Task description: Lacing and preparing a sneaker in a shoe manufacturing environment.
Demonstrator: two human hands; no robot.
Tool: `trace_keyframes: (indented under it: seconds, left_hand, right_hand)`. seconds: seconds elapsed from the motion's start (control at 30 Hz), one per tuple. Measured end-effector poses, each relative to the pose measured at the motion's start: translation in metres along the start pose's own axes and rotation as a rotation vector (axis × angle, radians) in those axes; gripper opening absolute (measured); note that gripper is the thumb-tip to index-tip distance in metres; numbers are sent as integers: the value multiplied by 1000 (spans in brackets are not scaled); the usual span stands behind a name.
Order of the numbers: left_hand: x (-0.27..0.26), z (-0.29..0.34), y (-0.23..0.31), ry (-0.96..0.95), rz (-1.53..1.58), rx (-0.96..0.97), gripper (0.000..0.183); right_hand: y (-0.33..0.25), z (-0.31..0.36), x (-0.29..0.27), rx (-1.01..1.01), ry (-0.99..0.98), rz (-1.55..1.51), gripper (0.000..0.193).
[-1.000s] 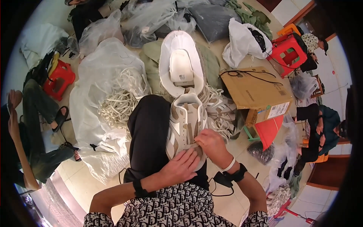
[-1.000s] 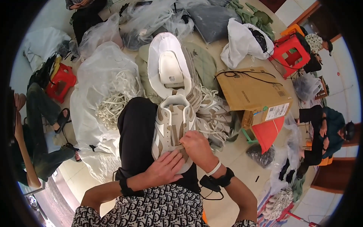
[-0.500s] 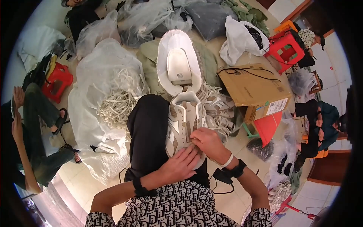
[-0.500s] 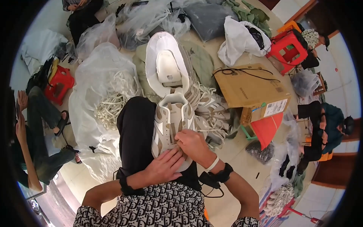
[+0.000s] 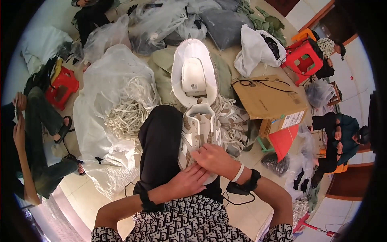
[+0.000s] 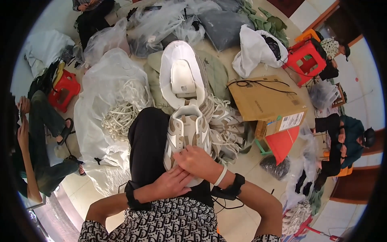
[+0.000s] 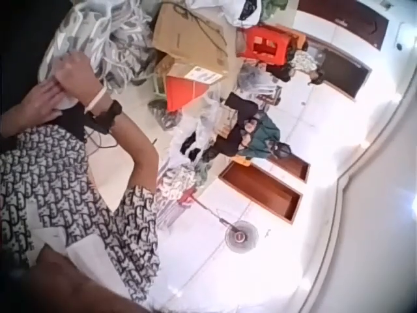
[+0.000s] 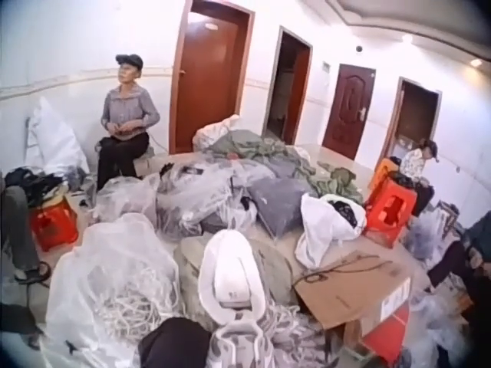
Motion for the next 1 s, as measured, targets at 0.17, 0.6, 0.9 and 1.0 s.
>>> trace_keyframes:
  seconds: [0.17, 0.6, 0.9, 1.0]
  left_hand:
    - [6, 4, -4, 32, 59, -22, 50]
    - [8, 3, -4, -2, -12, 20, 56]
    - [8, 2, -3, -30, -81, 54, 57]
    - [8, 4, -6, -32, -31, 6, 57]
  right_hand:
    - [-5, -5, 9, -75, -25, 98, 30]
    - [-1, -7, 13, 11, -13, 114, 36]
    - [2, -9, 3, 58, 84, -10, 34]
    - [2, -15, -2, 28, 17, 14, 27]
Point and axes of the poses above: each hand's wrist, its own z-axis away from the middle knuckle, its own x-axis out of the palm, y = z × x, the point moved 1 cm from there along -z, towards the middle knuckle, and after that the axes turned 14 degrees about z, right-handed, at the moved point
